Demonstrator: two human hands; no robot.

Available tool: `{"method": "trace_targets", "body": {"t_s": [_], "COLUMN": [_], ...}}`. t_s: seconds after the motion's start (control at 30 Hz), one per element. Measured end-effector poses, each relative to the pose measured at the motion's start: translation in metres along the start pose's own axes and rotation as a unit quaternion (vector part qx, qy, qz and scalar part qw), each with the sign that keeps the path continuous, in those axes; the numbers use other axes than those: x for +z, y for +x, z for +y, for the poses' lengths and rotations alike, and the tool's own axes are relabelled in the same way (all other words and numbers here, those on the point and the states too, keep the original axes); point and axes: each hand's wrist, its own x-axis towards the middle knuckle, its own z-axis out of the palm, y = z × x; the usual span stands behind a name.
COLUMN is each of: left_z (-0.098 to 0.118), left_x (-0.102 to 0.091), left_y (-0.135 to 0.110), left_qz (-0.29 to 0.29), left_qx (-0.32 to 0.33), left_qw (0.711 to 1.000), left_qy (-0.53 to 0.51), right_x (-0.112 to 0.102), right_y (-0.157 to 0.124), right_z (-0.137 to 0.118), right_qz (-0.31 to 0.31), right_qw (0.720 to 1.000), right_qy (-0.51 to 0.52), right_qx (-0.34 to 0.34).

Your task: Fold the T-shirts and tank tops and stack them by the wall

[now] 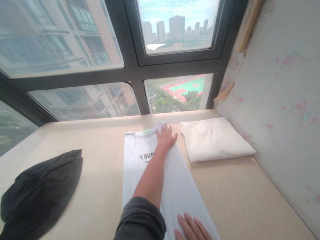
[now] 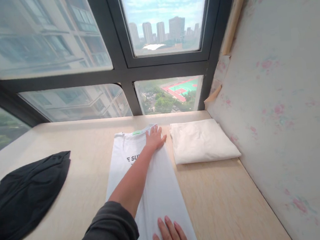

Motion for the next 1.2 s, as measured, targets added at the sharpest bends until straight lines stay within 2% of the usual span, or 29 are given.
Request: {"method": "trace_targets", "body": {"t_s": [0.17, 0.23, 0.3, 0.4, 0.47, 0.53, 0.63, 0.73, 0.8, 0.9, 1.07, 1.2], "left_z": [-0.004, -0.004, -0.006, -0.015, -0.027, -0.038, -0.046, -0.036, -0.025, -0.014, -0.019, -0.018], "left_x": [-0.01, -0.022, -0.038, -0.062, -0.072, -0.073, -0.056, -0.034, -0.024, -0.017, -0.016, -0.028], "left_y": [-0.002, -0.016, -0.044, -0.115, -0.178, -0.246, -0.333, -0.381, -0.392, -0.386, -0.351, -0.323], "left_qz": [-0.017, -0.014, -0.018, -0.048, -0.063, -0.056, 0.065, 0.137, 0.145, 0.135, 0.094, 0.081], "left_qx": [0.017, 0.041, 0.07, 0.112, 0.12, 0.101, 0.065, 0.089, 0.111, 0.115, 0.09, 0.043], "left_qw": [1.0, 0.999, 0.997, 0.992, 0.99, 0.992, 0.992, 0.977, 0.971, 0.972, 0.987, 0.994], "left_qy": [0.0, 0.003, 0.009, 0.02, 0.03, 0.045, 0.09, 0.138, 0.157, 0.154, 0.099, 0.056], "right_x": [0.003, 0.004, 0.003, -0.002, -0.006, -0.009, -0.013, -0.018, -0.022, -0.025, -0.012, 0.004], "right_y": [-0.003, -0.004, -0.004, -0.003, -0.003, -0.004, -0.003, 0.0, 0.004, 0.011, 0.032, 0.057], "right_z": [-0.003, -0.005, -0.007, -0.01, -0.01, -0.01, -0.009, -0.009, -0.009, -0.007, 0.01, 0.03], "right_qz": [0.005, 0.01, 0.006, -0.027, -0.053, -0.071, -0.095, -0.131, -0.157, -0.192, -0.209, -0.221], "right_qw": [1.0, 0.999, 0.999, 0.997, 0.995, 0.993, 0.988, 0.98, 0.974, 0.964, 0.951, 0.947], "right_qy": [0.009, 0.022, 0.034, 0.051, 0.061, 0.075, 0.105, 0.133, 0.142, 0.153, 0.182, 0.187], "right_qx": [0.012, 0.022, 0.033, 0.045, 0.051, 0.052, 0.053, 0.067, 0.075, 0.101, 0.14, 0.138]}}
